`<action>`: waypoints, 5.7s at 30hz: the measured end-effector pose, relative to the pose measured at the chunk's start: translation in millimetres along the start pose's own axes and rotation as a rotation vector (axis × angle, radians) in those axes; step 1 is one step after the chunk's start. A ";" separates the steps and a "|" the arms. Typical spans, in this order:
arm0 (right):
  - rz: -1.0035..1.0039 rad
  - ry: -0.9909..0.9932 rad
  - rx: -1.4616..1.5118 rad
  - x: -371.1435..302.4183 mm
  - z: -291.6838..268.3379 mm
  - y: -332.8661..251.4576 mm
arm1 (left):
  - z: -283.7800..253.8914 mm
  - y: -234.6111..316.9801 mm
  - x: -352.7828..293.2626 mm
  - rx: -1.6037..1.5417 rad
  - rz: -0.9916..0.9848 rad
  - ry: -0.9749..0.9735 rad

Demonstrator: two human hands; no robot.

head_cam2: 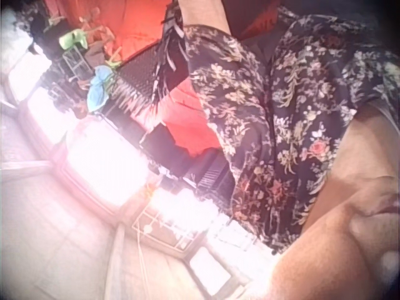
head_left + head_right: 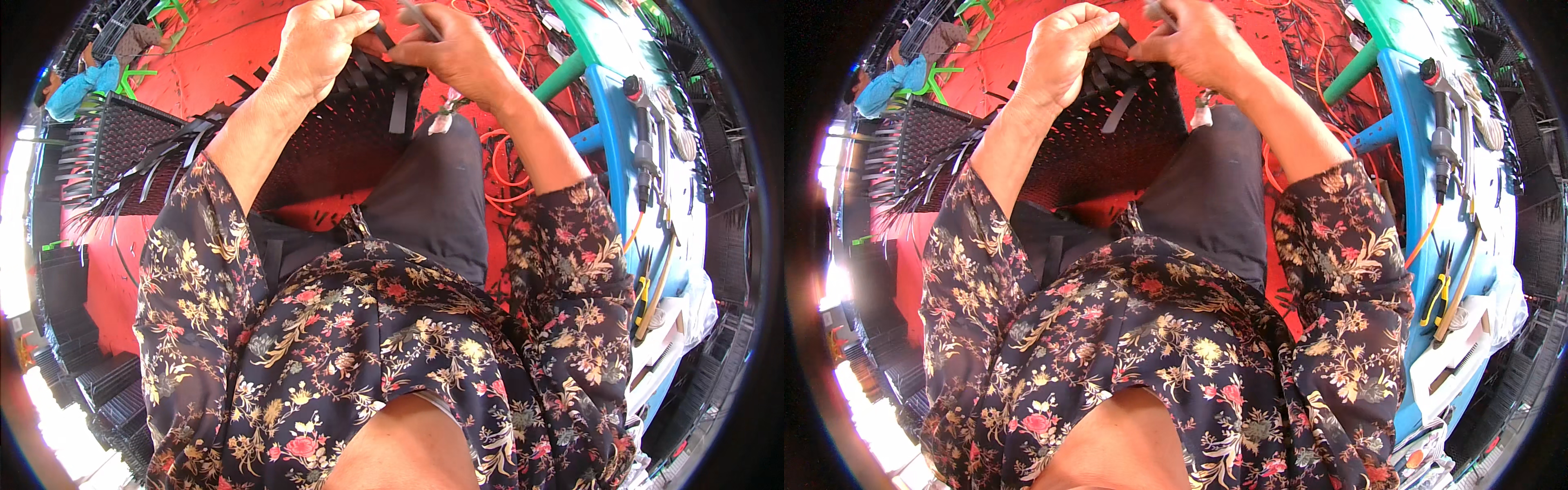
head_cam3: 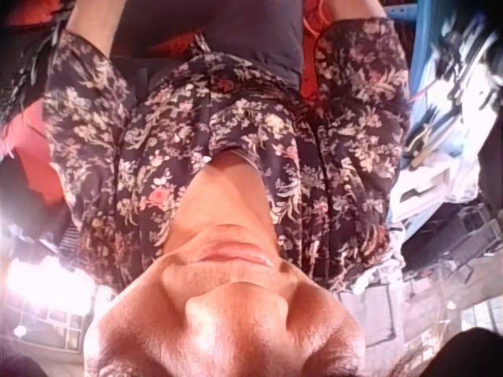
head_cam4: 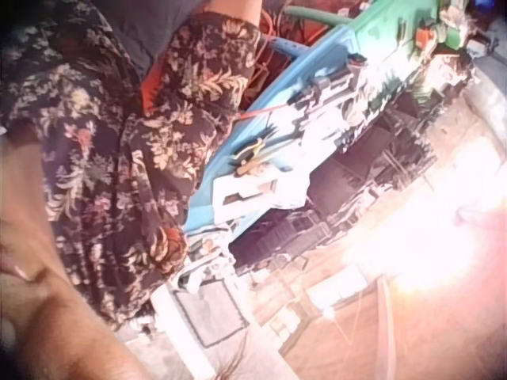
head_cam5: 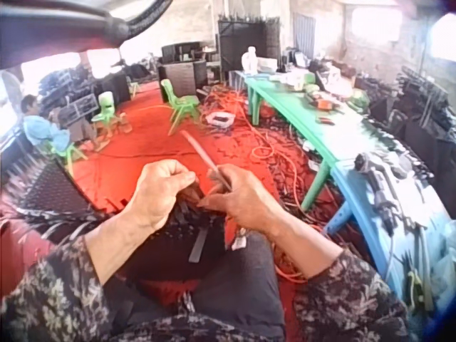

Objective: The person assembles a black wicker-style furniture component by hammering a strip into place and then trimming excess material from several black strips with scissors.

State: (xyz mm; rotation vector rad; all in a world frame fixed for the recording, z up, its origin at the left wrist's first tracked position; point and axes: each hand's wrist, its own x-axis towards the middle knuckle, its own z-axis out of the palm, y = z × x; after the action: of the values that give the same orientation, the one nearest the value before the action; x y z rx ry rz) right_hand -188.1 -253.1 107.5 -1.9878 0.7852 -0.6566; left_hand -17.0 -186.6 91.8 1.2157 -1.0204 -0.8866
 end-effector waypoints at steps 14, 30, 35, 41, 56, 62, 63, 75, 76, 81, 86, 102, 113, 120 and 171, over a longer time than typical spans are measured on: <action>-0.005 0.307 0.661 9.2 11.5 21.2 | -13.2 23.5 -21.7 0.654 0.133 -0.241; -0.182 0.365 0.309 -41.9 63.2 47.0 | -10.9 22.2 -19.9 0.759 0.158 -0.354; -0.161 0.412 0.477 -30.2 74.0 63.0 | -5.9 27.8 -20.9 0.788 0.137 -0.360; -0.146 0.389 0.622 -29.4 78.1 63.6 | -10.1 25.4 -15.2 0.626 0.089 -0.374; -0.248 0.287 0.654 -34.0 80.1 69.7 | 3.2 19.1 -15.4 0.368 -0.117 -0.258; -0.178 0.164 0.703 -42.2 70.8 56.2 | 13.8 45.9 -5.8 0.748 -0.059 -0.409; -0.181 0.149 0.717 -40.7 69.3 55.5 | 18.3 55.7 -5.6 0.917 0.021 -0.426; 0.040 0.087 0.506 -30.4 47.9 13.4 | 7.9 11.6 -13.4 0.190 -0.252 -0.270; 0.169 0.090 0.574 -27.3 40.7 -12.4 | 5.5 13.1 -14.1 0.276 -0.213 -0.238; 0.081 0.006 0.685 -30.4 41.2 18.5 | 16.3 36.2 -23.0 0.626 -0.018 -0.028; 0.051 0.020 0.858 -20.8 43.4 19.9 | 15.2 49.2 -58.8 0.892 0.625 0.029; 0.129 -0.009 1.034 -18.1 43.3 21.2 | 12.7 22.6 -50.3 -0.079 0.295 -0.128; 0.085 0.124 0.873 -11.7 46.6 10.7 | 0.9 26.0 -42.5 0.973 0.346 -0.222; 0.129 -0.138 1.040 -5.6 35.8 18.8 | -7.1 34.9 -39.5 0.924 0.239 -0.444; -0.237 -0.570 -0.567 -78.1 -108.5 -68.2 | 33.3 38.5 -90.5 0.791 0.474 -0.248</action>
State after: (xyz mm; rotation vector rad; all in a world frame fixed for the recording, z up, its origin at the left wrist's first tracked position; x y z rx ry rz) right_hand -296.8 -224.9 207.0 -2.6326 0.4064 0.0453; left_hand -76.7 -106.1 119.0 1.4190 -1.8726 -0.2451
